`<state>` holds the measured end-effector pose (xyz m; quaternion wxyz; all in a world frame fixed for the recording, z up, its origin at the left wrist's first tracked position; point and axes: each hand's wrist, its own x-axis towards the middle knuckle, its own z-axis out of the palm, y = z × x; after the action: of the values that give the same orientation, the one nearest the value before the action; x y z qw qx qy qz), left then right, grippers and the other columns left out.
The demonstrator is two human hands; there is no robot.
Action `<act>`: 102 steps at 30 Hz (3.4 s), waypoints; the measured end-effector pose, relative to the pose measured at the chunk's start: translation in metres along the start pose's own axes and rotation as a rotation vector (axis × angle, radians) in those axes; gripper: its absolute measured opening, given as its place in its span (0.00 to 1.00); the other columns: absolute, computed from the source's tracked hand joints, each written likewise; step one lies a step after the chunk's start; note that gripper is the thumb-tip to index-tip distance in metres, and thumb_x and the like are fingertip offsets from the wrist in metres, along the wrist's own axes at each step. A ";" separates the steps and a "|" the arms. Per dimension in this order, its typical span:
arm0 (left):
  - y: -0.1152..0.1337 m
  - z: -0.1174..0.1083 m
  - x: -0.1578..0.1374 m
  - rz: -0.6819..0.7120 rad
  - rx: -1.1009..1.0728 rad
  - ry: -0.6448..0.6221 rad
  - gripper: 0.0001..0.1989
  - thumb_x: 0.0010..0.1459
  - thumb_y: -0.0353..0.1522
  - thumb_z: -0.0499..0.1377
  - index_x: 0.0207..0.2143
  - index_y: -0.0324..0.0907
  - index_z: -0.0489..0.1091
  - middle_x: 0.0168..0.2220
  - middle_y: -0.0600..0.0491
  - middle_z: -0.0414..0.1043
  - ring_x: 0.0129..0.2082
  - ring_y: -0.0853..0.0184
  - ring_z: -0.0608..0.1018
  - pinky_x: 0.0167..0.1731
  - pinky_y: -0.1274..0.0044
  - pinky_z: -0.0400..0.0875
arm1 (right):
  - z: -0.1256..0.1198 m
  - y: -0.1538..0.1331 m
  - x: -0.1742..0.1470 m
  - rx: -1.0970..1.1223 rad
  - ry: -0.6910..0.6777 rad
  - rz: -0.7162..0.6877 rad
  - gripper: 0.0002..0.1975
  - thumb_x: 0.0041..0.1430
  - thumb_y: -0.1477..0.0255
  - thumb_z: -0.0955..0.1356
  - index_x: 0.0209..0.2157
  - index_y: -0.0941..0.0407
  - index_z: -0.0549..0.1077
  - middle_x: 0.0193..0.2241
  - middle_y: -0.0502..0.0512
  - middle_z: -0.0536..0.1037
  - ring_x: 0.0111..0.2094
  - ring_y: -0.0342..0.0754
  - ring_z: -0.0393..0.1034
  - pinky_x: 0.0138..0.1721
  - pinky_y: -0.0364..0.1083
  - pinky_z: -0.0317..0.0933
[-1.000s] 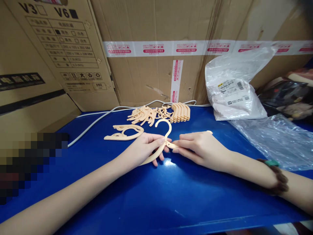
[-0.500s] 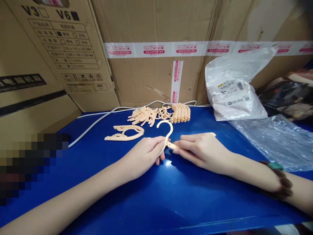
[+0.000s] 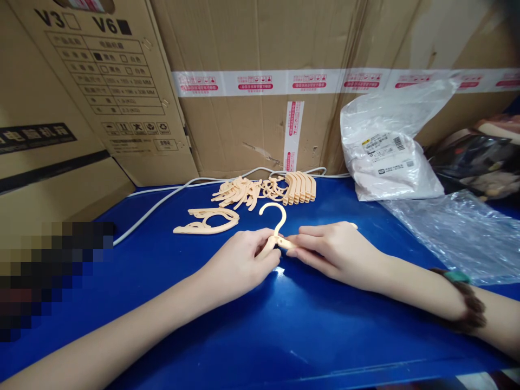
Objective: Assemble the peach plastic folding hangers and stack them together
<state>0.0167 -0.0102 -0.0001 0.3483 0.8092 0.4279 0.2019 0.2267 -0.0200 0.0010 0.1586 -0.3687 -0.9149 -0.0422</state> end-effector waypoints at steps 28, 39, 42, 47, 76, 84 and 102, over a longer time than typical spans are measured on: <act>0.005 0.000 -0.003 0.052 0.309 0.016 0.11 0.60 0.33 0.50 0.24 0.42 0.56 0.20 0.61 0.57 0.20 0.72 0.61 0.22 0.78 0.51 | -0.003 0.000 0.003 0.054 -0.065 0.024 0.18 0.69 0.64 0.58 0.40 0.56 0.76 0.28 0.52 0.76 0.26 0.43 0.69 0.24 0.43 0.47; 0.002 -0.005 -0.004 0.110 0.656 -0.076 0.15 0.68 0.39 0.43 0.35 0.42 0.62 0.31 0.52 0.74 0.28 0.63 0.75 0.25 0.77 0.56 | -0.003 0.008 0.002 0.030 -0.004 -0.027 0.15 0.66 0.63 0.62 0.38 0.56 0.76 0.30 0.53 0.75 0.33 0.47 0.66 0.36 0.47 0.53; 0.003 -0.005 -0.004 0.117 0.685 -0.074 0.14 0.68 0.39 0.43 0.34 0.42 0.61 0.30 0.52 0.74 0.28 0.62 0.75 0.25 0.77 0.56 | -0.005 0.009 0.002 0.022 0.005 -0.033 0.15 0.65 0.62 0.63 0.33 0.57 0.75 0.31 0.54 0.74 0.34 0.48 0.65 0.41 0.50 0.53; 0.003 -0.006 -0.004 0.158 0.701 -0.100 0.13 0.68 0.39 0.44 0.33 0.42 0.60 0.29 0.53 0.73 0.25 0.63 0.74 0.23 0.77 0.54 | -0.007 0.009 0.003 -0.054 0.070 -0.021 0.17 0.63 0.58 0.63 0.35 0.57 0.73 0.36 0.57 0.74 0.39 0.51 0.66 0.45 0.53 0.55; -0.002 -0.010 -0.005 0.241 0.644 -0.047 0.13 0.66 0.42 0.48 0.38 0.43 0.63 0.26 0.57 0.71 0.23 0.67 0.72 0.23 0.78 0.52 | -0.006 0.008 0.002 0.019 0.053 -0.081 0.14 0.67 0.70 0.59 0.47 0.59 0.71 0.35 0.57 0.74 0.35 0.49 0.66 0.38 0.48 0.58; -0.006 -0.015 -0.001 0.334 0.656 0.093 0.18 0.63 0.47 0.53 0.44 0.43 0.64 0.32 0.54 0.70 0.31 0.64 0.72 0.29 0.77 0.58 | -0.007 0.018 0.005 0.081 0.051 0.067 0.19 0.69 0.61 0.57 0.37 0.57 0.71 0.34 0.56 0.73 0.36 0.48 0.66 0.39 0.47 0.57; -0.017 -0.019 0.005 0.449 0.512 -0.020 0.05 0.66 0.32 0.52 0.38 0.43 0.67 0.39 0.55 0.67 0.39 0.67 0.70 0.38 0.76 0.63 | 0.001 0.032 0.007 0.079 -0.015 0.049 0.08 0.65 0.72 0.61 0.35 0.57 0.70 0.32 0.53 0.72 0.35 0.47 0.65 0.37 0.44 0.58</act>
<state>-0.0016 0.0081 0.0000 0.0848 0.9464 0.2723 0.1519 0.2440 0.0076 0.0009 0.1670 -0.3847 -0.9078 0.0008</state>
